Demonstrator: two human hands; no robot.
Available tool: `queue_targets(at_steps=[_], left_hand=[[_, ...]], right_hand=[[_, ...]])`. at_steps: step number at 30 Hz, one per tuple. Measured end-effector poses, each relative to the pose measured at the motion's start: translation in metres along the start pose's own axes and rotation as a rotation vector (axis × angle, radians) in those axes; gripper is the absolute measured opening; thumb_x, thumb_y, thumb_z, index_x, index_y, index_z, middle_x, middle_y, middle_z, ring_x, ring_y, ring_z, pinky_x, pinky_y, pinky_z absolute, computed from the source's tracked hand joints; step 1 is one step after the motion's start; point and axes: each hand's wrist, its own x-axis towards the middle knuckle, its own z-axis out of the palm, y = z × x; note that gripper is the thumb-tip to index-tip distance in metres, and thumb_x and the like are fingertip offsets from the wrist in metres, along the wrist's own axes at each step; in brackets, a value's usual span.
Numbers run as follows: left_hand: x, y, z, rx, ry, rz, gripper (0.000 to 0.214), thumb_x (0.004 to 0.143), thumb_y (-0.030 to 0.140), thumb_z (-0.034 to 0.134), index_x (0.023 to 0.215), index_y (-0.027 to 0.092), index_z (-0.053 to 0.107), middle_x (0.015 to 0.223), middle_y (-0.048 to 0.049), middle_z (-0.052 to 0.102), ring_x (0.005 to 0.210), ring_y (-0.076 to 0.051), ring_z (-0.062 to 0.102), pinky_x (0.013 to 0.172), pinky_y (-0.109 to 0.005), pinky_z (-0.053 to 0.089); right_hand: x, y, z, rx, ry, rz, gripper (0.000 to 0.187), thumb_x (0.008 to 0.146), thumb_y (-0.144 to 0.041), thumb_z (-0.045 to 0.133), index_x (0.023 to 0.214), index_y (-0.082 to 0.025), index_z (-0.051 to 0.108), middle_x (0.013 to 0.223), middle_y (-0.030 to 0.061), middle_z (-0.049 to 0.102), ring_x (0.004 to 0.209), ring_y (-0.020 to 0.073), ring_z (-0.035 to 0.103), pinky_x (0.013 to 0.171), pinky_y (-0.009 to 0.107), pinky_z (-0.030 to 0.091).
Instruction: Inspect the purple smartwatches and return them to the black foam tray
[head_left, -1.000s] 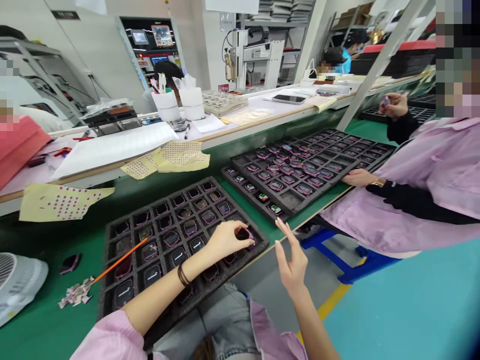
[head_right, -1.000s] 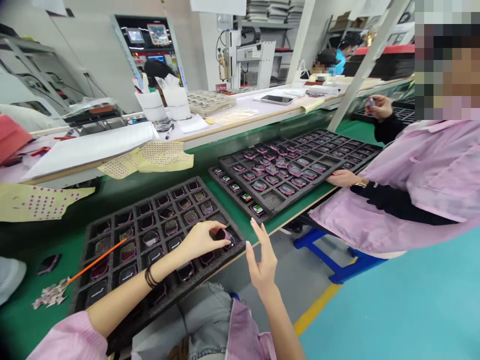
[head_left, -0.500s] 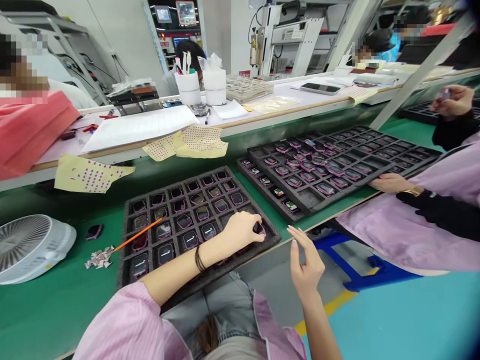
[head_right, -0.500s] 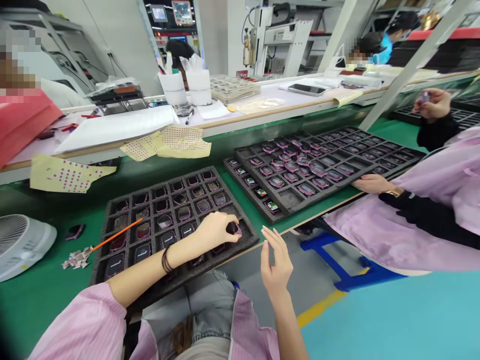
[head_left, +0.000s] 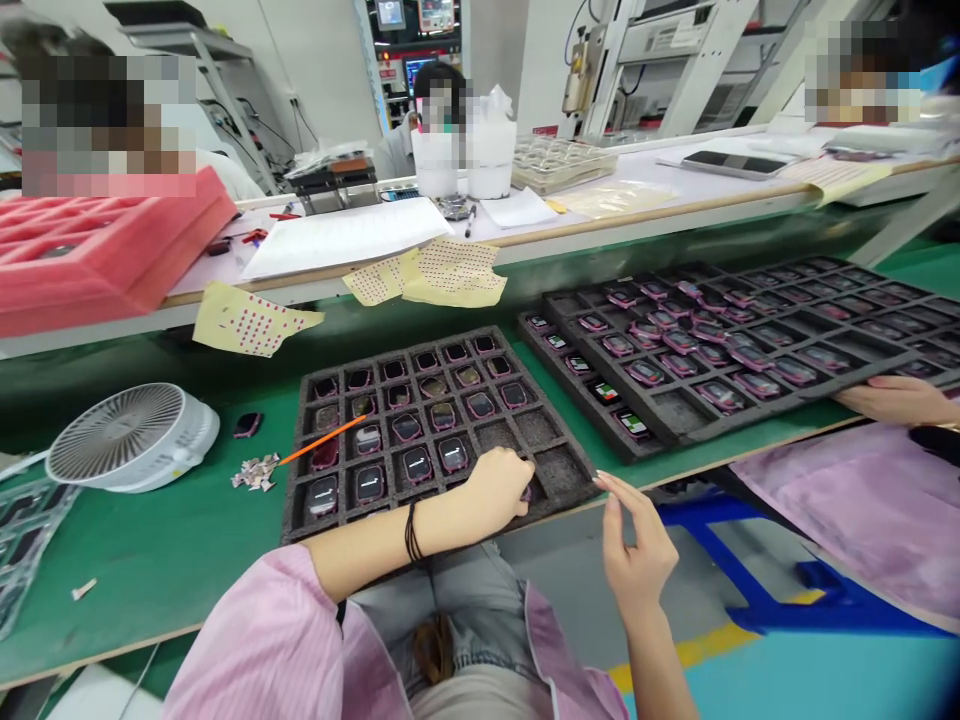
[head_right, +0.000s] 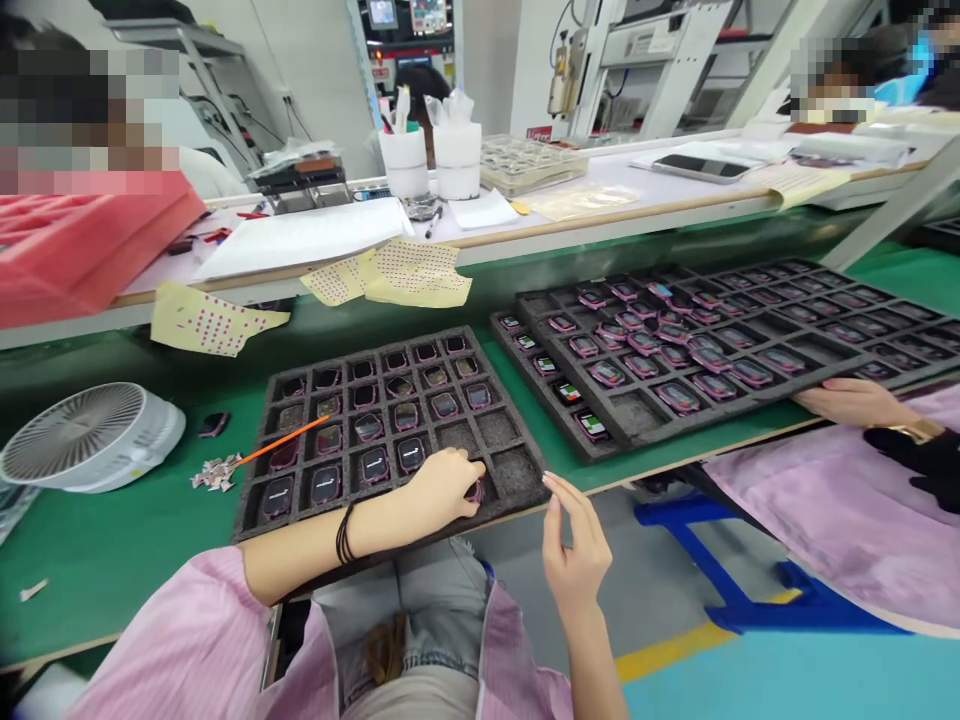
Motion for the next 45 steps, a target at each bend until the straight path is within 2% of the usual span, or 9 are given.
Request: queue_targets(at_steps=[6,13,18,23,26,29,34,40,45], left_hand=[[-0.032,-0.019,-0.016,-0.095,0.139,-0.022,0.024,0.076,0.029,0.069,0.094,0.014,0.068,0.087,-0.0109,0.068,0.084,-0.025,0.066,0.074,-0.032,0.052],[-0.052,-0.024,-0.015,0.0,-0.091,-0.14,0.023,0.073,0.019,0.069,0.093,0.009,0.068,0.091,-0.0161,0.07,0.088,-0.029,0.068,0.078,-0.035,0.053],[-0.05,-0.026,0.001,0.0,-0.06,-0.098,0.032,0.073,0.015,0.063,0.104,0.008,0.062,0.095,-0.016,0.068,0.09,-0.027,0.067,0.077,-0.034,0.053],[-0.057,-0.038,0.011,-0.13,0.06,-0.089,0.031,0.07,0.019,0.065,0.101,0.012,0.065,0.095,-0.0131,0.069,0.088,-0.026,0.067,0.077,-0.033,0.052],[-0.065,-0.049,0.013,-0.323,0.19,-0.05,0.033,0.07,0.024,0.069,0.102,0.016,0.067,0.097,-0.0077,0.072,0.089,-0.023,0.067,0.082,-0.031,0.051],[-0.074,-0.058,0.011,-0.504,0.363,0.029,0.039,0.073,0.031,0.071,0.109,0.019,0.065,0.104,-0.0045,0.071,0.093,-0.019,0.067,0.087,-0.029,0.05],[-0.08,-0.066,0.012,-0.557,0.577,0.222,0.046,0.076,0.032,0.069,0.119,0.02,0.059,0.114,-0.0067,0.068,0.105,-0.019,0.062,0.097,-0.032,0.046],[-0.079,-0.075,0.017,-0.506,0.618,0.289,0.055,0.079,0.031,0.067,0.13,0.019,0.051,0.125,-0.0095,0.063,0.113,-0.02,0.058,0.102,-0.036,0.042],[-0.079,-0.076,0.019,-0.528,0.528,0.271,0.064,0.079,0.027,0.066,0.138,0.021,0.043,0.125,-0.0085,0.062,0.11,-0.018,0.06,0.097,-0.032,0.047]], right_hand=[[-0.003,-0.002,0.003,-0.012,-0.019,-0.025,0.025,0.089,-0.005,0.048,0.105,-0.015,0.063,0.096,0.0118,0.071,0.09,0.0206,0.068,0.08,0.033,0.052],[-0.003,-0.004,0.007,0.013,-0.032,-0.025,0.023,0.089,-0.004,0.048,0.103,-0.016,0.063,0.093,0.0115,0.07,0.089,0.0201,0.067,0.08,0.034,0.053],[-0.002,-0.014,0.013,0.097,-0.072,-0.007,0.024,0.089,-0.005,0.047,0.103,-0.017,0.062,0.092,0.0097,0.07,0.088,0.0183,0.067,0.08,0.032,0.053],[0.007,-0.033,0.022,0.329,-0.255,0.206,0.019,0.092,-0.018,0.049,0.1,-0.02,0.066,0.094,0.0069,0.071,0.09,0.0177,0.067,0.083,0.031,0.053],[0.022,-0.041,0.031,0.587,-0.461,0.416,0.021,0.091,-0.031,0.054,0.104,-0.02,0.067,0.108,0.0088,0.069,0.102,0.0203,0.065,0.091,0.035,0.052],[0.04,-0.047,0.042,0.88,-0.711,0.701,0.039,0.084,-0.041,0.063,0.117,-0.02,0.062,0.118,0.0103,0.066,0.11,0.0216,0.062,0.097,0.038,0.049],[0.06,-0.059,0.06,1.336,-1.108,1.117,0.044,0.068,-0.043,0.078,0.102,-0.016,0.068,0.098,0.0075,0.071,0.086,0.0168,0.068,0.08,0.03,0.055],[0.068,-0.067,0.073,1.352,-1.168,1.211,0.034,0.059,-0.029,0.086,0.083,-0.012,0.069,0.075,0.002,0.07,0.065,0.0101,0.066,0.063,0.019,0.052],[0.067,-0.071,0.078,1.297,-1.174,1.197,0.035,0.052,-0.025,0.088,0.078,-0.012,0.07,0.071,0.0016,0.07,0.064,0.0117,0.066,0.061,0.02,0.052]])
